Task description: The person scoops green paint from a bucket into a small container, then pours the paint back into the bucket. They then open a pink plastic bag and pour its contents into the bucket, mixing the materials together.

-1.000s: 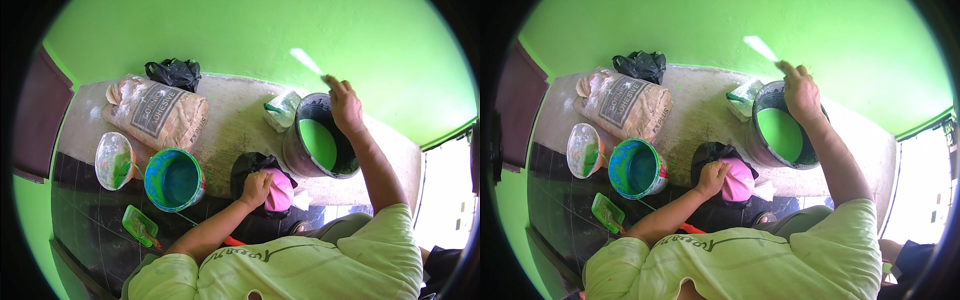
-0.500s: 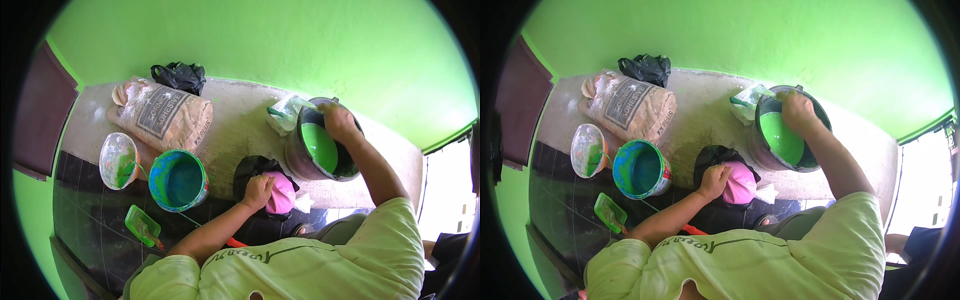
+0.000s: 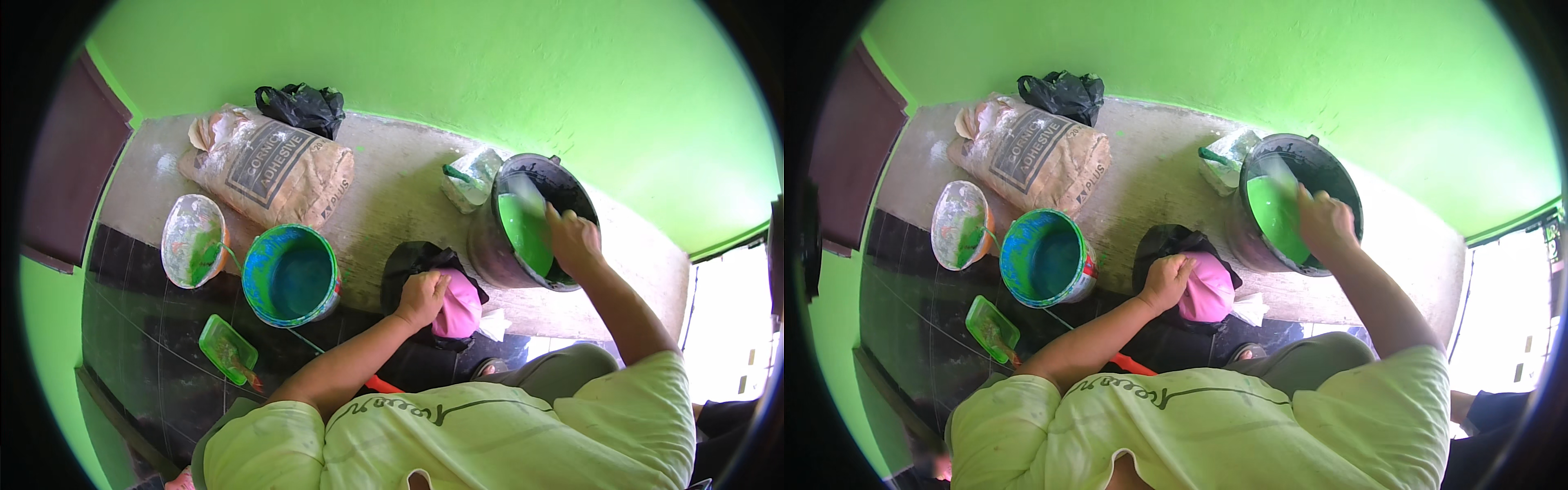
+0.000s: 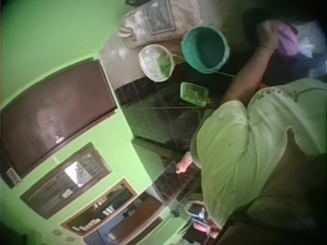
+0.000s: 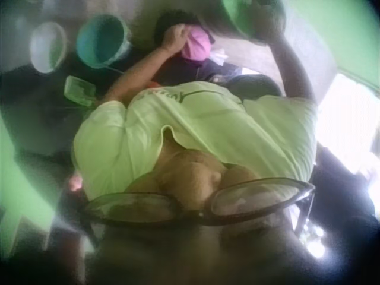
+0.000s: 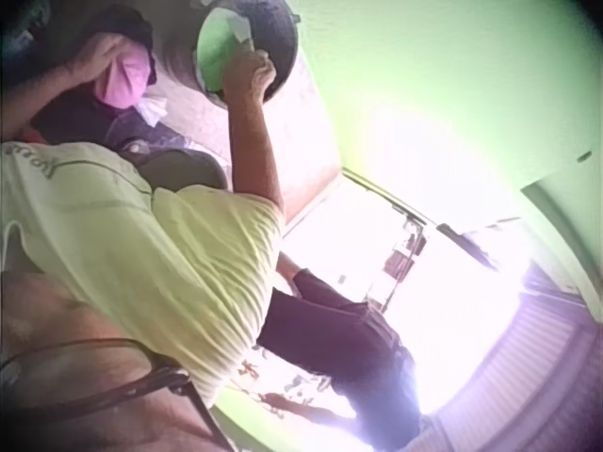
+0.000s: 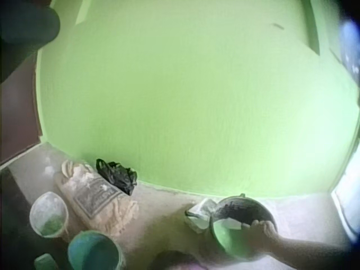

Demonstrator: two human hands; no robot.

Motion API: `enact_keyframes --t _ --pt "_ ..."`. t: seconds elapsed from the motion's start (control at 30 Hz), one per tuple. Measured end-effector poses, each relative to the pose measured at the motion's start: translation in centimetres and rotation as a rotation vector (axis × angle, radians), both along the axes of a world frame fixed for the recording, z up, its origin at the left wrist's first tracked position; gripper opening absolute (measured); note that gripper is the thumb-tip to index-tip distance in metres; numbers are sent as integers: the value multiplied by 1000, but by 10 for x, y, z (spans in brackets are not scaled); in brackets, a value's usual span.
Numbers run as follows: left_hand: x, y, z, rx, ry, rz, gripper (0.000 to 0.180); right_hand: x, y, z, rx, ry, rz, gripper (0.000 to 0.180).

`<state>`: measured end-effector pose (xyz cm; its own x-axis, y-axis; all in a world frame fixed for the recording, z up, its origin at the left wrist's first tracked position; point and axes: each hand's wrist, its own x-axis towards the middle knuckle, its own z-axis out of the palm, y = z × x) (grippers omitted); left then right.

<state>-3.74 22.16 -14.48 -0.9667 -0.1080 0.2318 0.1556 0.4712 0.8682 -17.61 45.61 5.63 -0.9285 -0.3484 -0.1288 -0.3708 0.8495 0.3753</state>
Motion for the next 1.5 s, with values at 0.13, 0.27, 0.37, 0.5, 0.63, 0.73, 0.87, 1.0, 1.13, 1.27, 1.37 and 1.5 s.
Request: enact_keyframes --t 0.13,0.27,0.37,0.5,0.63,0.73,0.87,1.0,1.13,1.27,1.37,1.5 --pt "-16 16 -4 29 53 18 37 1 72 5 -400 31 -102 49" --pt "-7 14 1 -43 68 -20 37 -26 7 63 -970 -301 -284 45" --pt "-6 16 1 -38 81 -10 38 -76 -17 36 -1155 -667 -331 34" --pt "-10 24 7 -20 91 -26 38 -126 -12 -6 -1208 -970 -604 35" --pt "-2 8 2 -24 57 10 37 -111 17 -2 -1048 -1037 -700 40" --pt "-5 6 3 -7 41 26 37 -80 46 38 -982 -928 -607 41" --pt "-6 8 2 6 7 -6 37 -38 31 71 -1071 -848 -416 38" --pt "-4 7 -6 -3 81 -32 37 -18 -37 80 -1268 -992 -254 36" --pt "-3 7 -13 33 103 -19 36 -31 -98 56 -944 -821 -113 29" --pt "-2 3 -6 57 146 6 35 -47 -170 14 -862 -691 30 35" --pt "7 -4 -17 74 110 28 36 -39 -254 -40 -811 -355 593 35" --pt "13 -9 -9 199 112 49 36 -13 -357 -67 -754 -252 615 39"
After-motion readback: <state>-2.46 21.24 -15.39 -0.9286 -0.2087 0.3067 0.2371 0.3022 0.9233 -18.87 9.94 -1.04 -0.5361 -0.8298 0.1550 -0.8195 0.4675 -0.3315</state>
